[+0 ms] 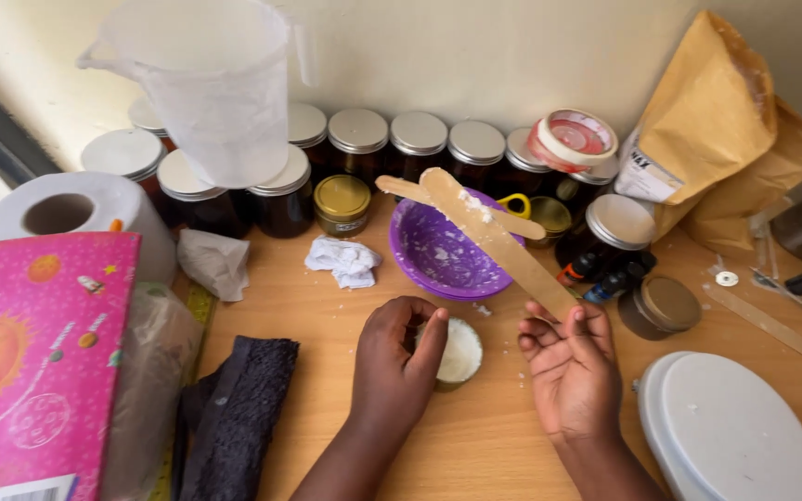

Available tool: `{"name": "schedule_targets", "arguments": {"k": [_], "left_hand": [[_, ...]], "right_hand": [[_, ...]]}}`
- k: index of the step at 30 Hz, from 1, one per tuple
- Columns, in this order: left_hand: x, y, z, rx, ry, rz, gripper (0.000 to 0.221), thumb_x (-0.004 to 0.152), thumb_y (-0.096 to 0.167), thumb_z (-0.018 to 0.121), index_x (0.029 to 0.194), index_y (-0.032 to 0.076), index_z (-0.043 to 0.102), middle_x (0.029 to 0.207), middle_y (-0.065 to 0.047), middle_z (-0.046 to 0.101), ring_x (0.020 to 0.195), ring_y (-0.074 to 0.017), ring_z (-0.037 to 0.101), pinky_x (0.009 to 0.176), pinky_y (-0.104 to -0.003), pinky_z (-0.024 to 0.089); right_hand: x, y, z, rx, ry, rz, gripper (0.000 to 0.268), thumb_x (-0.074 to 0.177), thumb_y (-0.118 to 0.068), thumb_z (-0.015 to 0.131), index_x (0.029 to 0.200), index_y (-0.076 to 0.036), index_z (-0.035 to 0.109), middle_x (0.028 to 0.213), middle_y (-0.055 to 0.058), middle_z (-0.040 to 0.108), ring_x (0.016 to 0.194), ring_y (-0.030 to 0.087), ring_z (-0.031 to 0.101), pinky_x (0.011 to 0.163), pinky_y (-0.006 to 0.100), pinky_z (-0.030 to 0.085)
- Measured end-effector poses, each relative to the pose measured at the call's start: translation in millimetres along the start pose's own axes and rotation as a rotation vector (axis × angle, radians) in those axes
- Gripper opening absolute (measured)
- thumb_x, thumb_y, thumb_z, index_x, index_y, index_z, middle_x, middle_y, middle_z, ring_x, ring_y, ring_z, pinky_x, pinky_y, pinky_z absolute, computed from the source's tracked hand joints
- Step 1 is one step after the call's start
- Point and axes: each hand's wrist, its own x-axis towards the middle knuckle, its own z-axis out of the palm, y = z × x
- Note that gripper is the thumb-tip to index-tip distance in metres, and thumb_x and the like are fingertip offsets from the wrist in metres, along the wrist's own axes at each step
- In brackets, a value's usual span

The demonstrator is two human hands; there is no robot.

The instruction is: Scraping wax residue from a small metal tin into a purple bowl using a wooden spatula.

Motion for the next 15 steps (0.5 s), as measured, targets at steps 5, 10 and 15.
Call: {"name": "schedule_targets", "arguments": {"k": [5,10,15], "left_hand": [[-0.6,4.6,2.6,-0.016,-0.045,-0.032,0.027,0.085,0.036,0.053,0.076,0.011,0.063,0.072,0.000,0.065,0.069,-0.0149,0.059,0.062,-0.030,0.044],[-10.1,7.0,-5.2,-0.081,-0.070,-0.063,0.029,0.088,0.033,0.050,0.089,0.009,0.066,0.083,-0.001,0.069,0.079,-0.0130,0.063,0.071,-0.027,0.047],[-21.9,-3.2,-1.6,-0.170,-0.147,-0.165,0.056,0.075,0.038,0.068,0.120,0.008,0.052,0.112,-0.006,0.063,0.104,-0.0148,0.063,0.090,-0.028,0.050]], "right_hand": [[2.9,-7.2,6.9,0.115,-0.029,0.057,0.004,0.093,-0.023,0.052,0.096,-0.021,0.052,0.115,0.028,0.062,0.091,0.030,0.064,0.073,0.033,0.048],[10.7,-7.4,9.2,0.251,0.187,0.258,0.003,0.090,-0.023,0.058,0.088,-0.021,0.056,0.105,0.020,0.066,0.087,0.025,0.062,0.069,0.030,0.046],[18.2,0.5,-5.6,0.303,0.152,0.267,0.004,0.088,-0.018,0.060,0.086,-0.020,0.057,0.102,0.014,0.065,0.087,0.021,0.059,0.069,0.027,0.044]]}}
